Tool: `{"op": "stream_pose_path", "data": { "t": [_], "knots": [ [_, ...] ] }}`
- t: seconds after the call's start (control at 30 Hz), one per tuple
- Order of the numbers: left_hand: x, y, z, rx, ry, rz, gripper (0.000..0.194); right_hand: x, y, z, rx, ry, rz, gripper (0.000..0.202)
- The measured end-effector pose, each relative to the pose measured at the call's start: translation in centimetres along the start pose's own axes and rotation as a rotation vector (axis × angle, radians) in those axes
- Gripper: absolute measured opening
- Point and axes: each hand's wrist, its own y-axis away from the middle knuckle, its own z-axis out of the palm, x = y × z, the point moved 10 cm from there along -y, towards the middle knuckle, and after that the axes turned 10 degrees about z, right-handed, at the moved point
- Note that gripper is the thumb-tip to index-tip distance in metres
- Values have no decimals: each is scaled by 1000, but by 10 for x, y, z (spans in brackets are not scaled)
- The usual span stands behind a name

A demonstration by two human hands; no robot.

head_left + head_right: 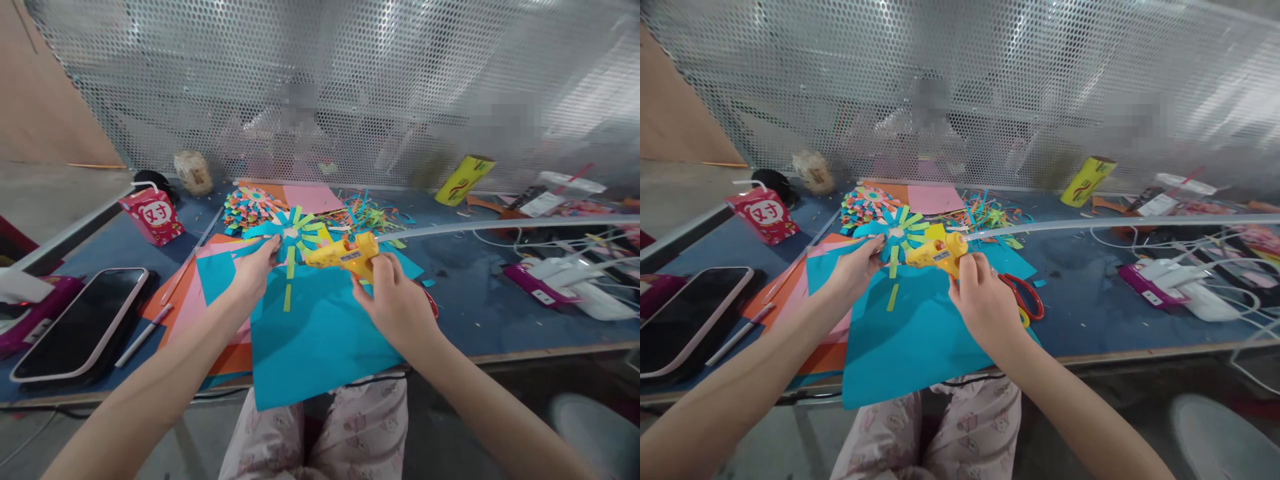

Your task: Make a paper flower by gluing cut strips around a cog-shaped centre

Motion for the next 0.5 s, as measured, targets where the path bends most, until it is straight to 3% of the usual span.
{"op": "stream_pose_path", "data": {
  "t": [0.13,0.37,0.5],
  "knots": [
    [2,1,1,-12,13,-6,16,32,6,8,-144,-32,188,20],
    [2,4,0,63,60,-43,12,134,36,20,-335,-1,773,45],
    [-1,3,-1,62,49,-52,12,169,56,18,-394,106,969,45]
  ]
}}
